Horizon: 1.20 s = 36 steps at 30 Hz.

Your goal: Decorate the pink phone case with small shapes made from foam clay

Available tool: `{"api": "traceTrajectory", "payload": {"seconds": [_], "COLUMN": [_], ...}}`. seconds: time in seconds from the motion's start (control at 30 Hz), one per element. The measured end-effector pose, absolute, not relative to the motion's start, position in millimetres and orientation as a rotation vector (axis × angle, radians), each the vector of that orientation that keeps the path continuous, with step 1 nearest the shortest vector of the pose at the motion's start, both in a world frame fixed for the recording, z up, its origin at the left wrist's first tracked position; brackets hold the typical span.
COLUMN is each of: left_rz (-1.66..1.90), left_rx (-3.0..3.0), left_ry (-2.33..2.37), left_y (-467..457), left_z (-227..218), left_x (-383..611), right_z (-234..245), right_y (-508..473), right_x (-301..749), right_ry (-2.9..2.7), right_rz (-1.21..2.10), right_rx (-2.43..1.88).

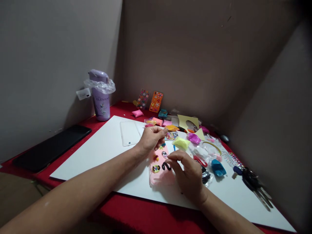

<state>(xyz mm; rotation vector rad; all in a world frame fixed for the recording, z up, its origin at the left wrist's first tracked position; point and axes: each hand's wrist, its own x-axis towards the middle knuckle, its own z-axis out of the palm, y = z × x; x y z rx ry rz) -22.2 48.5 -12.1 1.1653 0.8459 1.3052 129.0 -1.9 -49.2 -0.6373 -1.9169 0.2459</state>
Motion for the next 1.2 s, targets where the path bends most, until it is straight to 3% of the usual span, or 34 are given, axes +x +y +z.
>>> {"api": "traceTrajectory", "payload": {"seconds": [1.2], "left_rz": [1.497], "left_rx": [1.072], "left_ry": [0.967], "left_y": [55.0], "left_z": [-9.4], "left_x": [-28.2], "right_z": [-46.5], "right_y": [-0.6], "right_x": [125.5], "right_ry": [-2.124], "right_rz": [0.228], "right_rx": [-0.534]}}
